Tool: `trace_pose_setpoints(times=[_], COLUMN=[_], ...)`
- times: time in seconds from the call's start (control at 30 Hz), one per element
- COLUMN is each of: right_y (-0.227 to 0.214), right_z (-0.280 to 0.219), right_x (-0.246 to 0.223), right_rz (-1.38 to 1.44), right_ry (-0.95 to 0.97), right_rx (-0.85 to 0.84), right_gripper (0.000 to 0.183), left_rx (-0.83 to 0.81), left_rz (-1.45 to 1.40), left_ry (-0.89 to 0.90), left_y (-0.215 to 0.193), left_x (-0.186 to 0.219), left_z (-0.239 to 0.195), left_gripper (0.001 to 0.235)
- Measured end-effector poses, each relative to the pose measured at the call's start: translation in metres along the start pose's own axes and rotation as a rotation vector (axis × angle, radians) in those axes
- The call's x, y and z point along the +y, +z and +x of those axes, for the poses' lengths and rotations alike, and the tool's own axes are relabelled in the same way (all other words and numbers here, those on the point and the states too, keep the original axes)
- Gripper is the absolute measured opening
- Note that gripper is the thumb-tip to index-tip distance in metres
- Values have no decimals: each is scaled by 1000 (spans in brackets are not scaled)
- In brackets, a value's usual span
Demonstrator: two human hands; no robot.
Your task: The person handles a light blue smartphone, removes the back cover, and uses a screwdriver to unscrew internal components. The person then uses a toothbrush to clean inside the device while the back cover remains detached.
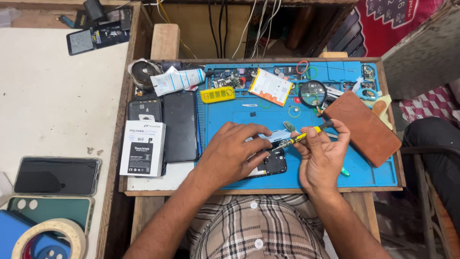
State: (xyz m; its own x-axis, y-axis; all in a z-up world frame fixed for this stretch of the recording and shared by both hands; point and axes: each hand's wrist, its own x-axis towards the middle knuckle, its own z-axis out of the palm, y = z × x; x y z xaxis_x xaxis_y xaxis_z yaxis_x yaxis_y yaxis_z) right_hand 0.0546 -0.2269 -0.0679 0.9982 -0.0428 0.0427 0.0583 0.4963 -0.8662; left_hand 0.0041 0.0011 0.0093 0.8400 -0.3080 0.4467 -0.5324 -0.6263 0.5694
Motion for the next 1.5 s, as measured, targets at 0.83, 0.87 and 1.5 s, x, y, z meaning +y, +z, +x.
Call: trace_pose_setpoints(times=[0.83, 0.87, 1.5], right_y=[7, 6, -6], right_z=[-8, -9, -23], right_x=[-8, -10, -11], right_rz=[-255, -278, -499], right_ry=[-215, -250, -590], right_rx=[17, 2, -201], right_gripper=[57, 57, 64], left_rx=[13, 12, -11], left_rz=[18, 16, 17], left_ry=[14, 11, 18], left_y=[2, 2, 4], left_x=[0, 0, -2], left_z=[0, 0, -1], left_gripper=[9, 9, 9])
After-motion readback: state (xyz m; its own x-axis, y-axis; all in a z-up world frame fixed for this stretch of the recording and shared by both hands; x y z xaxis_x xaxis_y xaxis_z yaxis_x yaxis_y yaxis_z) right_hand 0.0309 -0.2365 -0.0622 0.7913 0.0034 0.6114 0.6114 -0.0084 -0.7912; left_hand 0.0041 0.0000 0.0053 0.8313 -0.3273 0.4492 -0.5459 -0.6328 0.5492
